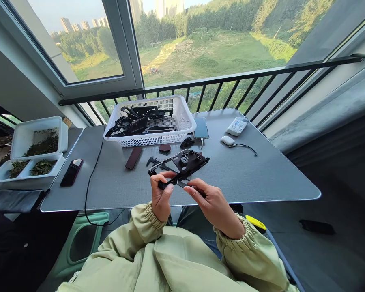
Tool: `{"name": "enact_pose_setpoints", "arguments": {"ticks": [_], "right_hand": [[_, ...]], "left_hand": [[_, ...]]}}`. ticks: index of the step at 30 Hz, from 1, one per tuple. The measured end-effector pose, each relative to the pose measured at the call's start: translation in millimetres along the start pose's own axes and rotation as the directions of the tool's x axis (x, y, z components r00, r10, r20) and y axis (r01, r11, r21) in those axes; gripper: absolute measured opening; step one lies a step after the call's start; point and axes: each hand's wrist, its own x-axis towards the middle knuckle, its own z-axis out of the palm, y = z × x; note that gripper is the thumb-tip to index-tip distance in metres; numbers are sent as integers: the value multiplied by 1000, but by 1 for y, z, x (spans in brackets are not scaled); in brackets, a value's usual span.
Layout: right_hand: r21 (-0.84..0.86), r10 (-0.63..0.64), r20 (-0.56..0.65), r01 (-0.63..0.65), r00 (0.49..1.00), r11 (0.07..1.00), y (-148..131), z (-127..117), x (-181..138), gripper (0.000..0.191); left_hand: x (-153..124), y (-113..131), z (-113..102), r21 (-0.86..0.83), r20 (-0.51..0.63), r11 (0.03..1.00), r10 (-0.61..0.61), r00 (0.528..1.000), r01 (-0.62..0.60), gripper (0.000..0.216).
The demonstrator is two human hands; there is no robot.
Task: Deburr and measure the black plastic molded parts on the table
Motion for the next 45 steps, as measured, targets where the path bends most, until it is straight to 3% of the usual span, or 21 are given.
{"name": "enact_pose_setpoints", "arguments": {"ticks": [4, 8, 14, 17, 23, 28, 31, 34, 39, 45], "right_hand": [[-1, 8, 45, -8, 999, 1000, -3, 0, 2, 36], [88, 37, 88, -45, 995, 995, 0, -3, 2, 34], [385, 133, 5, -125, 991, 914, 9, 4, 4, 46], [449, 163, -31, -132, 986, 884, 9, 7, 6, 48], [278, 104, 20, -105, 994, 955, 7, 8, 4, 40], [122, 78, -10, -76, 997, 990, 6, 5, 3, 36], [60, 56, 52, -59, 997, 996, 3, -1, 2, 35], [57, 52, 119, -59, 992, 997, 3, -3, 1, 35], [140, 94, 20, -96, 995, 986, 6, 3, 2, 38], [194, 81, 78, -94, 994, 977, 5, 1, 4, 36]], "left_hand": [[0, -3, -3, 15, 14, 1000, 5, 1000, -5, 12], [1, -5, -5, 6, -55, 997, -81, 995, 81, 15], [9, -5, -3, -34, -170, 992, -127, 977, 123, 32], [11, -5, -2, -47, -181, 993, -114, 977, 108, 33], [10, -1, -2, 24, -126, 1000, 11, 992, -8, 30], [8, -1, -2, 56, -57, 995, 92, 994, -89, 28], [8, -4, -3, 75, -50, 992, 105, 993, -101, 27], [9, -4, -4, 91, -80, 992, 91, 993, -84, 27], [9, -5, -5, 58, -83, 996, 70, 994, -65, 27], [10, -4, -5, -1, -133, 1000, 4, 991, -4, 30]]}}
